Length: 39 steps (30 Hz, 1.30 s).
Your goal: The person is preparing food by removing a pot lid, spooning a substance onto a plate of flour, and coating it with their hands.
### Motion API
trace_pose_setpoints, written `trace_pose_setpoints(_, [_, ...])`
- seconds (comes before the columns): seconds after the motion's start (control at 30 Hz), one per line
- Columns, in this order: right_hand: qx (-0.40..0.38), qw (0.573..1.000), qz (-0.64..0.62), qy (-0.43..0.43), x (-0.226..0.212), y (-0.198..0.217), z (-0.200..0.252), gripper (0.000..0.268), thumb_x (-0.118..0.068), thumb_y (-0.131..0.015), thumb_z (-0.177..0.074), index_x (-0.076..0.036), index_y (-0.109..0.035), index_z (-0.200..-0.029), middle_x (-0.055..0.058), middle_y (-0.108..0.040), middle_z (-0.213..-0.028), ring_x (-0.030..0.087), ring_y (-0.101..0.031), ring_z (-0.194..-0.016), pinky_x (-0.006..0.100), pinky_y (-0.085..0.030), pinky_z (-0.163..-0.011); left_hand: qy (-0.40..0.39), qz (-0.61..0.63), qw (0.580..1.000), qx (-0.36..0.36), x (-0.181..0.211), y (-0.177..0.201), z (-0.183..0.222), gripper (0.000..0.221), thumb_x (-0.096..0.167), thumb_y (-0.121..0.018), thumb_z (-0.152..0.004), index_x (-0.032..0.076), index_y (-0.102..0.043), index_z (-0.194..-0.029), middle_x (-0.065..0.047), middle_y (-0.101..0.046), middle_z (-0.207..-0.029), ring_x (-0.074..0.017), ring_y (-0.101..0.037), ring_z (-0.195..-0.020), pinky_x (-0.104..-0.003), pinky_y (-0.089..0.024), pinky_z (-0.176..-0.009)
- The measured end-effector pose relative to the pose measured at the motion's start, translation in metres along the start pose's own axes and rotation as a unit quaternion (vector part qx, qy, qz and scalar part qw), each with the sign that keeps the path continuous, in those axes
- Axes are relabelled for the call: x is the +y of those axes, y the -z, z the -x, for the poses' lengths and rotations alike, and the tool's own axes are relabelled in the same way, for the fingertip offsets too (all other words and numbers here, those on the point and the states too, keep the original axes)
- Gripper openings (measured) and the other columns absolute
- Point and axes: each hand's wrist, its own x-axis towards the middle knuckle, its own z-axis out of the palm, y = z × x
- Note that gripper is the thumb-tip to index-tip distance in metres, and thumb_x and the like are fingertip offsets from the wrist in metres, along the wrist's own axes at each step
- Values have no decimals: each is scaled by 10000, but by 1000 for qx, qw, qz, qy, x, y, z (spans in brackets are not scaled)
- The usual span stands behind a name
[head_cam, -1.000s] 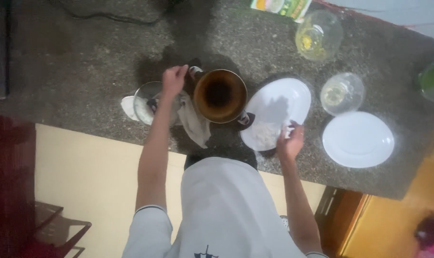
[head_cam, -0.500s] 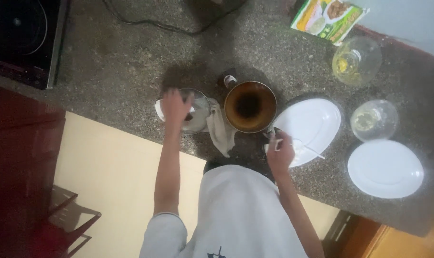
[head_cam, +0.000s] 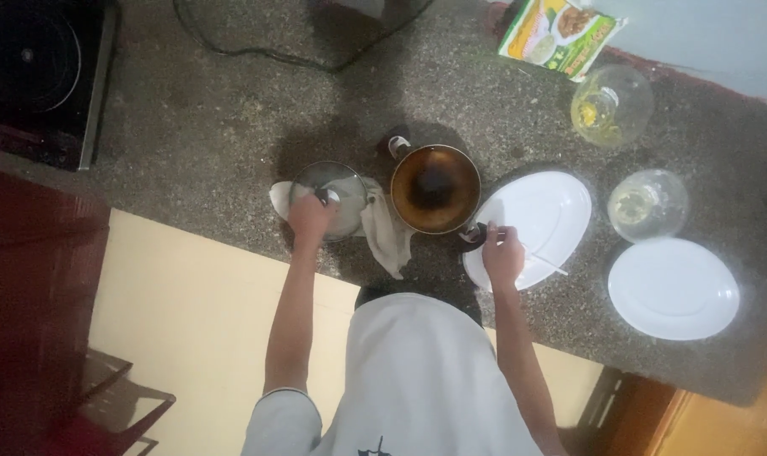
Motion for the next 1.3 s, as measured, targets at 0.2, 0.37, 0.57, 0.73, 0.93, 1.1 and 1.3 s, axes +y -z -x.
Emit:
trace_pose_setpoints(0.2, [-81, 996, -15, -28, -4, 11, 0, 338, -417, -515, -928, -103, -607, -1012, 111, -691, -831, 344, -660, -837, 472, -501, -741, 15, -30, 999, 30, 48, 61, 45, 377, 339, -559, -837, 48, -600, -600, -116, -535, -492, -259, -614, -502, -376, -454, -493])
trace_pose_setpoints(0.37, [-116, 992, -50, 2, 0, 5, 0, 332, -369, -448, -953, -74, -591, -1007, 171, -677, -797, 406, -635, -845, 529, -469, -768, -3, -120, 989, 81, 85, 65, 46, 413, 435, -541, -848, 104, -670, -636, -94, -621, -535, -228, -675, -563, -308, -495, -515])
trace_pose_setpoints(0.57, [-174, 984, -49, 0, -17, 20, 4, 323, -280, -436, -927, -46, -587, -1089, 191, -683, -876, 405, -636, -889, 520, -477, -797, -154, -66, 986, -22, 179, 71, 94, 402, 432, -538, -813, 55, -638, -715, -147, -651, -660, -326, -677, -707, -420, -509, -622])
trace_pose_setpoints(0.73, [-210, 975, -75, -18, -4, 16, -5, 315, -234, -504, -893, -51, -584, -1137, 175, -683, -933, 365, -648, -907, 485, -498, -780, -290, -76, 950, -87, 211, 15, 77, 376, 389, -526, -823, 51, -623, -689, -120, -636, -617, -299, -651, -637, -389, -484, -624])
trace_pose_setpoints(0.93, [-233, 966, -103, -35, -2, 19, -11, 359, -330, -532, -890, -39, -614, -1084, 157, -693, -863, 386, -633, -910, 503, -472, -794, -327, -168, 927, -74, 221, -8, 67, 370, 401, -527, -839, 88, -648, -683, -81, -635, -599, -275, -652, -666, -420, -432, -717])
trace_pose_setpoints(1.1, [-245, 966, -81, -19, 6, 10, -17, 352, -373, -545, -887, -72, -622, -1053, 103, -701, -812, 335, -652, -873, 466, -487, -759, -320, -203, 921, -87, 216, -2, 68, 388, 393, -523, -852, 51, -667, -739, -139, -661, -674, -324, -647, -745, -451, -404, -718])
trace_pose_setpoints(1.3, [-259, 961, -96, -11, -6, 27, -17, 344, -325, -547, -891, -28, -620, -1049, 106, -701, -782, 335, -656, -852, 455, -483, -738, -313, -221, 919, -90, 211, -16, 63, 362, 378, -537, -844, 64, -693, -752, -128, -676, -722, -327, -642, -807, -472, -381, -805])
